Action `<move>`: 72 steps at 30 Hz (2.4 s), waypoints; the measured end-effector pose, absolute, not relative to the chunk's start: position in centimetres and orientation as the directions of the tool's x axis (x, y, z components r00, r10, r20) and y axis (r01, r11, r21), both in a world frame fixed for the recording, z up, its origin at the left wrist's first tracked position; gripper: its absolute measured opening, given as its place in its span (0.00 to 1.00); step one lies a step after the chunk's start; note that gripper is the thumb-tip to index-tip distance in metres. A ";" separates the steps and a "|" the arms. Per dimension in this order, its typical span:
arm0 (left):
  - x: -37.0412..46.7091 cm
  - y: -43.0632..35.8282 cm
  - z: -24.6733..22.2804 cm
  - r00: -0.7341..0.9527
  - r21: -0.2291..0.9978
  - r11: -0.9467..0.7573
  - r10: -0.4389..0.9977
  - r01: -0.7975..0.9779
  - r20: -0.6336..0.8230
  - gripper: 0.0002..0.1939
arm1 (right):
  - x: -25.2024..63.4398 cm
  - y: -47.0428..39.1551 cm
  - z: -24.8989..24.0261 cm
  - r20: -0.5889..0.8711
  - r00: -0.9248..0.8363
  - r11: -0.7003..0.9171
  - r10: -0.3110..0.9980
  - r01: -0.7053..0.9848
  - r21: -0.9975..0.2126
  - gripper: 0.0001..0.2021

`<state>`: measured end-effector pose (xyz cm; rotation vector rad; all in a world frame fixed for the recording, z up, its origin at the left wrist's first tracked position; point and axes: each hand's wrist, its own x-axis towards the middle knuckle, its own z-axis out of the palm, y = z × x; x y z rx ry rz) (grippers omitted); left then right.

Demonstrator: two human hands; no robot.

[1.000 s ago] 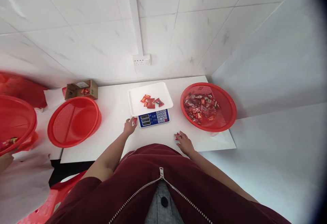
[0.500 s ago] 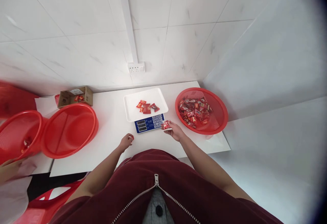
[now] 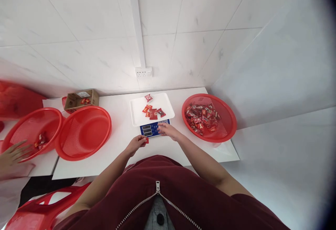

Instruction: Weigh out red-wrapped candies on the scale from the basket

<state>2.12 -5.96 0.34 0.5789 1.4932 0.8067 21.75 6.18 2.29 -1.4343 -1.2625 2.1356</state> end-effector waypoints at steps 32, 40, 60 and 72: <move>0.3 17.5 2.2 -0.280 0.485 0.384 0.920 0.785 -0.276 0.24 | 31.6 -6.7 -1.5 -0.613 -0.220 -0.559 0.759 0.262 -0.787 0.19; 1.3 14.8 1.7 -0.216 0.505 0.261 0.965 0.823 -0.147 0.14 | 31.3 -5.7 -1.6 -0.546 -0.235 -0.475 0.804 0.296 -0.828 0.18; 8.6 -1.4 4.1 0.138 0.872 0.254 0.931 0.419 -0.338 0.19 | 27.1 -2.5 0.3 -0.486 -0.466 -0.452 0.739 0.192 -0.871 0.18; 9.0 -3.7 5.2 0.112 0.861 0.506 0.854 0.054 -0.508 0.21 | 25.5 -1.4 2.6 -0.425 -0.522 -0.451 0.739 0.086 -0.889 0.17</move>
